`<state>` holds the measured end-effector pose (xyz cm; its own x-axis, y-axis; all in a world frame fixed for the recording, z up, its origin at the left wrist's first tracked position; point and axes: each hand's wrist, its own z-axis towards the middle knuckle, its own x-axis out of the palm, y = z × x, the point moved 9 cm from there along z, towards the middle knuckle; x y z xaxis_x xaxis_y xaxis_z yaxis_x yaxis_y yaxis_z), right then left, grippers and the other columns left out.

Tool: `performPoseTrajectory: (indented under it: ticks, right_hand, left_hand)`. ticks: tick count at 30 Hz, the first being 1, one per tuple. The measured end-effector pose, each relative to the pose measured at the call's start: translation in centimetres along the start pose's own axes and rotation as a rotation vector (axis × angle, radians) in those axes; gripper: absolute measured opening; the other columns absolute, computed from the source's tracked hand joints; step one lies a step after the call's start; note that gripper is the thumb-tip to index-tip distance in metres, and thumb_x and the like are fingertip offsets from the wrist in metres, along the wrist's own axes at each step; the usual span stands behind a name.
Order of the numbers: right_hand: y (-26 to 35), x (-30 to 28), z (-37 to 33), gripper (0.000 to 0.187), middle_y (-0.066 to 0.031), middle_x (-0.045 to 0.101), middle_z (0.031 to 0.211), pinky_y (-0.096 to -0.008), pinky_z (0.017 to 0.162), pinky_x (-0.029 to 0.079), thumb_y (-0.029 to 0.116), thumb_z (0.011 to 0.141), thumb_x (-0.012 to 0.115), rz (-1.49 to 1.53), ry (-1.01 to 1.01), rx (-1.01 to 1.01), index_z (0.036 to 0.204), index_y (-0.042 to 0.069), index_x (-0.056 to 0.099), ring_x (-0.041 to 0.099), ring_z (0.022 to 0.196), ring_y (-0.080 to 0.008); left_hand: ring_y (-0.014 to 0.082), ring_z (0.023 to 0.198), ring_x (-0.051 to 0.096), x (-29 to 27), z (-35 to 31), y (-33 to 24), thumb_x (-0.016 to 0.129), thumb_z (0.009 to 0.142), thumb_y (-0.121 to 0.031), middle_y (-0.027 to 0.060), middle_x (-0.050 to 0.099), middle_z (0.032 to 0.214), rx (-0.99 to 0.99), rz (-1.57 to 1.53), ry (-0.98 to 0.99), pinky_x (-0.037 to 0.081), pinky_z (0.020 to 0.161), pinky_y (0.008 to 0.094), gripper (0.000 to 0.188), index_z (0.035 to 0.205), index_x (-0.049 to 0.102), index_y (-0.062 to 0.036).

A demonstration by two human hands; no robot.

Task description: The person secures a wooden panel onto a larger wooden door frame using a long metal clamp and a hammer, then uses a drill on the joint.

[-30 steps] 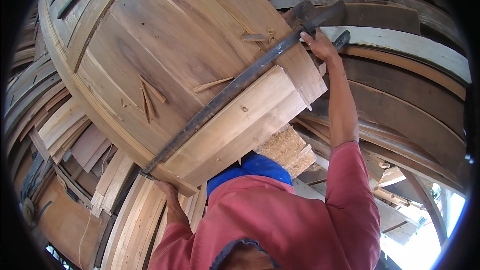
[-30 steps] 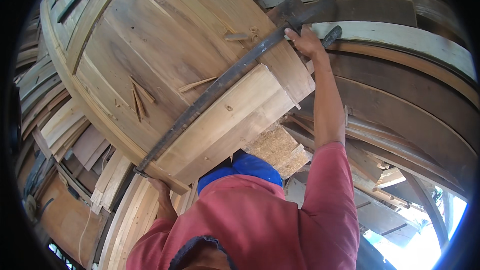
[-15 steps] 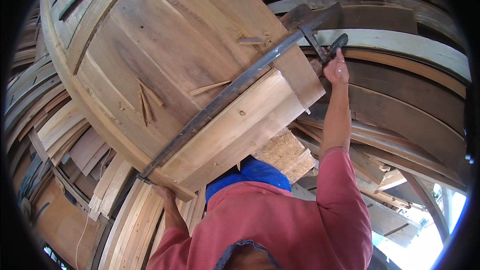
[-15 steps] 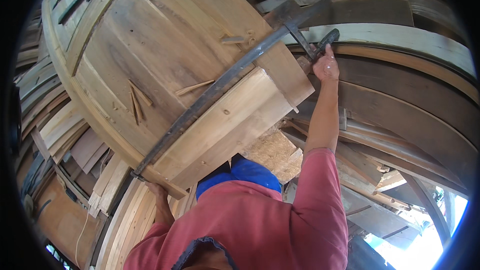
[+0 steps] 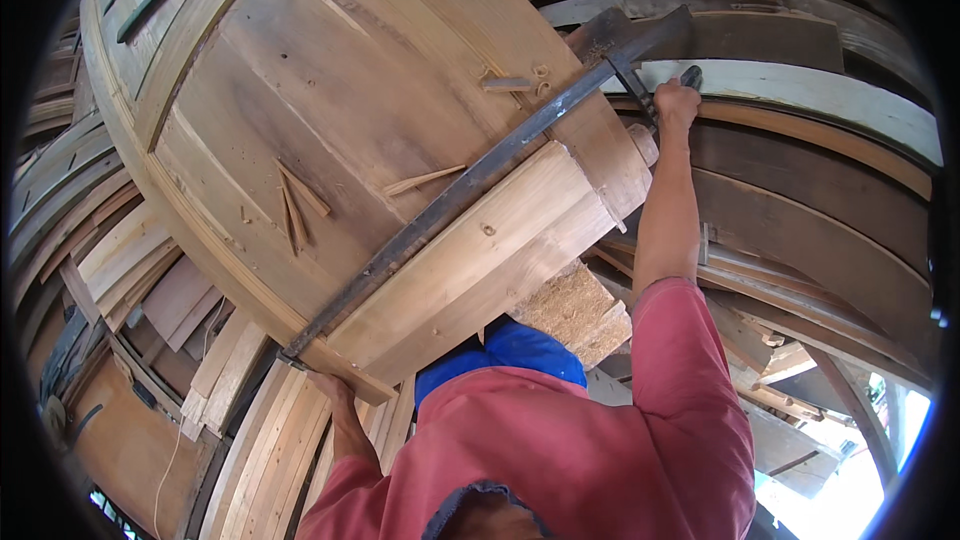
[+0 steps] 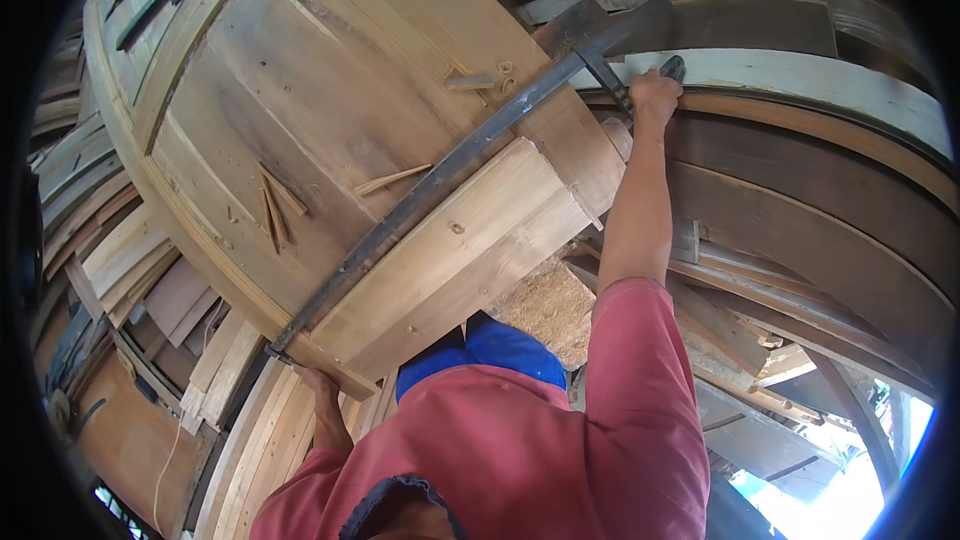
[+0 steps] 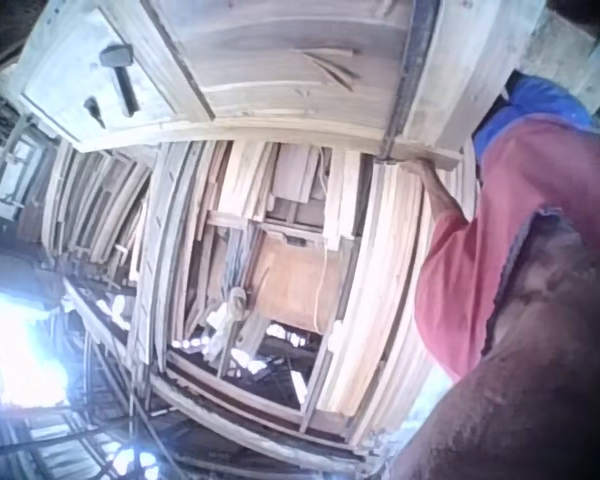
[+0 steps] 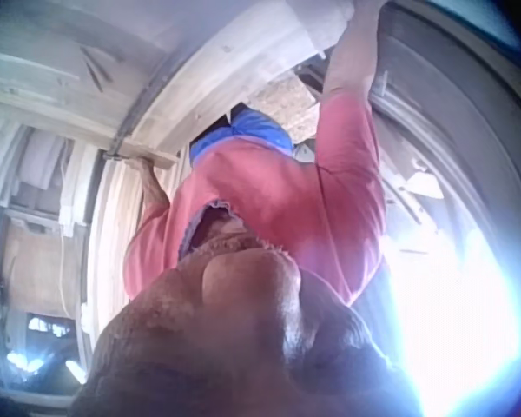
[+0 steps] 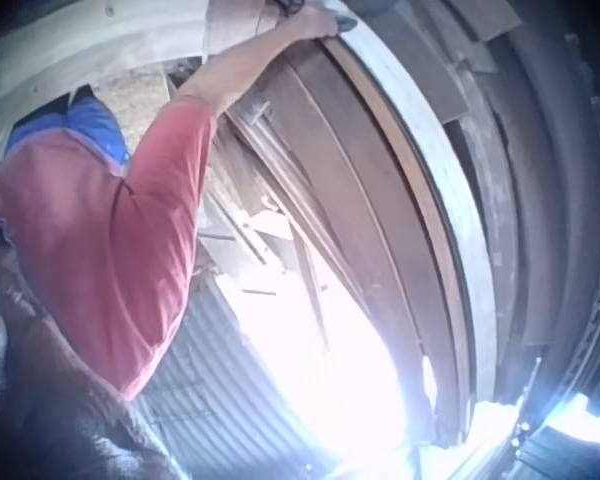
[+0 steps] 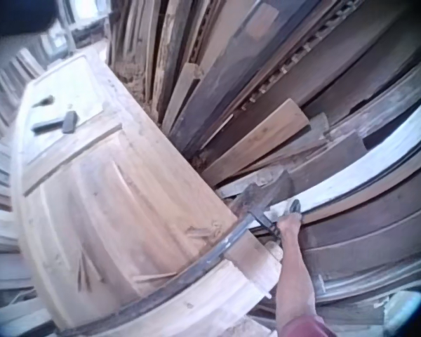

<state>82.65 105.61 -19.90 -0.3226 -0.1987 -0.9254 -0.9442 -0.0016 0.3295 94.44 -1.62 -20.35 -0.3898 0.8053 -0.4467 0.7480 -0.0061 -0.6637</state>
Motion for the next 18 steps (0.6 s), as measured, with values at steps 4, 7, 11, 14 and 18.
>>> performPoseTrajectory:
  ticks: [4, 7, 11, 14, 18]
  right_hand:
    - [-4.8, 4.2, 3.1, 0.041, -0.0193, 0.066, 0.098, -0.0436, 0.087, 0.053, 0.034, 0.097, 0.061, 0.873, 0.488, 0.107, 0.112, -0.004, 0.059, 0.065, 0.092, -0.0319]
    - [-2.5, 4.6, 0.6, 0.032, -0.0103, 0.062, 0.086, -0.0385, 0.076, 0.055, 0.03, 0.096, 0.064, 1.43, 0.796, 0.211, 0.104, 0.0, 0.059, 0.061, 0.077, -0.022]
    - [0.6, 5.2, -1.5, 0.03, -0.0029, 0.053, 0.077, -0.0291, 0.06, 0.046, 0.029, 0.096, 0.064, 1.971, 1.357, 0.253, 0.101, -0.001, 0.06, 0.054, 0.063, -0.0126]
    - [-1.9, 6.0, 1.3, 0.026, -0.0003, 0.047, 0.065, -0.0275, 0.046, 0.035, 0.027, 0.098, 0.062, 1.501, 0.823, 0.295, 0.094, 0.002, 0.06, 0.045, 0.051, -0.0109]
    - [-1.5, 2.3, 0.7, 0.031, -0.0014, 0.044, 0.056, -0.0296, 0.039, 0.034, 0.027, 0.095, 0.066, 0.671, 0.208, 0.234, 0.076, 0.007, 0.054, 0.043, 0.042, -0.0156]
  left_hand:
    - [0.027, 0.09, 0.063, 2.4, -1.5, -1.3, 0.025, 0.107, -0.05, 0.0123, 0.06, 0.113, -0.092, 0.017, 0.061, 0.055, 0.078, 0.0412, 0.057, 0.125, 0.053, -0.0034]
    - [0.0264, 0.079, 0.063, 2.8, -4.0, -2.4, 0.026, 0.108, -0.048, 0.0116, 0.06, 0.108, -0.082, 0.005, -0.077, 0.056, 0.067, 0.041, 0.053, 0.122, 0.052, -0.0048]
    - [0.0277, 0.097, 0.063, 2.4, -3.0, -3.5, 0.028, 0.108, -0.048, 0.0124, 0.06, 0.117, 0.027, 0.108, -0.068, 0.054, 0.083, 0.0409, 0.054, 0.131, 0.049, -0.0038]
    - [0.0281, 0.111, 0.059, 0.9, -0.5, -1.4, 0.028, 0.107, -0.049, 0.0128, 0.058, 0.126, -0.005, 0.022, -0.032, 0.049, 0.097, 0.0407, 0.057, 0.136, 0.047, -0.0033]
    - [0.0282, 0.119, 0.055, 1.0, -0.9, -0.5, 0.024, 0.107, -0.053, 0.0122, 0.056, 0.133, -0.089, -0.078, 0.028, 0.043, 0.106, 0.0395, 0.063, 0.139, 0.047, -0.004]
